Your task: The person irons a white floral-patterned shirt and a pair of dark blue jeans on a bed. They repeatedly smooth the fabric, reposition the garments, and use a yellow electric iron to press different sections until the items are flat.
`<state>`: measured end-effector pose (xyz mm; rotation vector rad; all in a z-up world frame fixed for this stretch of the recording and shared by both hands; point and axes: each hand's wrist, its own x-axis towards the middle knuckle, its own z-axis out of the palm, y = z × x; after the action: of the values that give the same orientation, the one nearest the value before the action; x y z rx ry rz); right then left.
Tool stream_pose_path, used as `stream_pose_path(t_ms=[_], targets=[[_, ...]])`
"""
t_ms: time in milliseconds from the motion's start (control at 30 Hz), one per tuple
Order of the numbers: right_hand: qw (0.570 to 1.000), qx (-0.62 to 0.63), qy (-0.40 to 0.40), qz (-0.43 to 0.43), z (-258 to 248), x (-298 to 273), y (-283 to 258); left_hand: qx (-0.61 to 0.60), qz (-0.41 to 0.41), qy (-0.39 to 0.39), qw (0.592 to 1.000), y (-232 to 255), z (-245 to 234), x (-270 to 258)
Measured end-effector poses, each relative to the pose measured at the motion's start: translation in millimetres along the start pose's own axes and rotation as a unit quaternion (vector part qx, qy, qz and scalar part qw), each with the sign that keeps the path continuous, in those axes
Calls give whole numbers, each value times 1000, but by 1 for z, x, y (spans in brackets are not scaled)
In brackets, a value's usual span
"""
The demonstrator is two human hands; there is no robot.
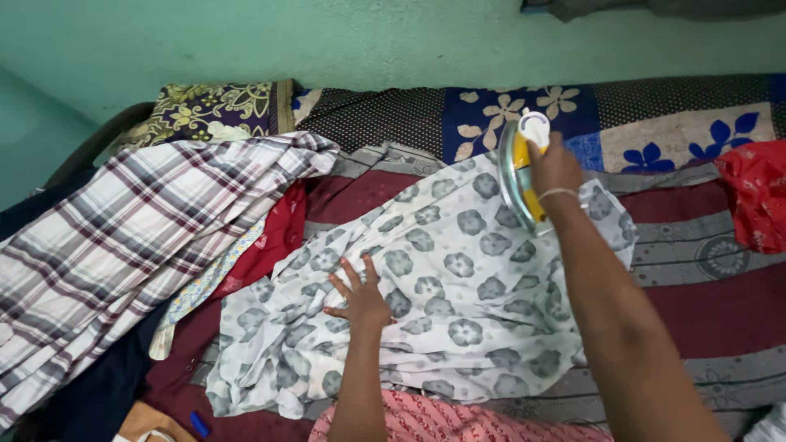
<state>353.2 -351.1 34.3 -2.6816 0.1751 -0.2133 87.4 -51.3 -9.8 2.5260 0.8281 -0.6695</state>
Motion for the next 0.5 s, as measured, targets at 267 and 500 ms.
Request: stream_pose_path(t_ms=[267,500], targets=[[989,87,-121,-15,-4,-44,60,119,60,-37,990,51,14,-7],[989,22,-143,-44,-61,-157,73,99,166,-111,975,98,27,-69]])
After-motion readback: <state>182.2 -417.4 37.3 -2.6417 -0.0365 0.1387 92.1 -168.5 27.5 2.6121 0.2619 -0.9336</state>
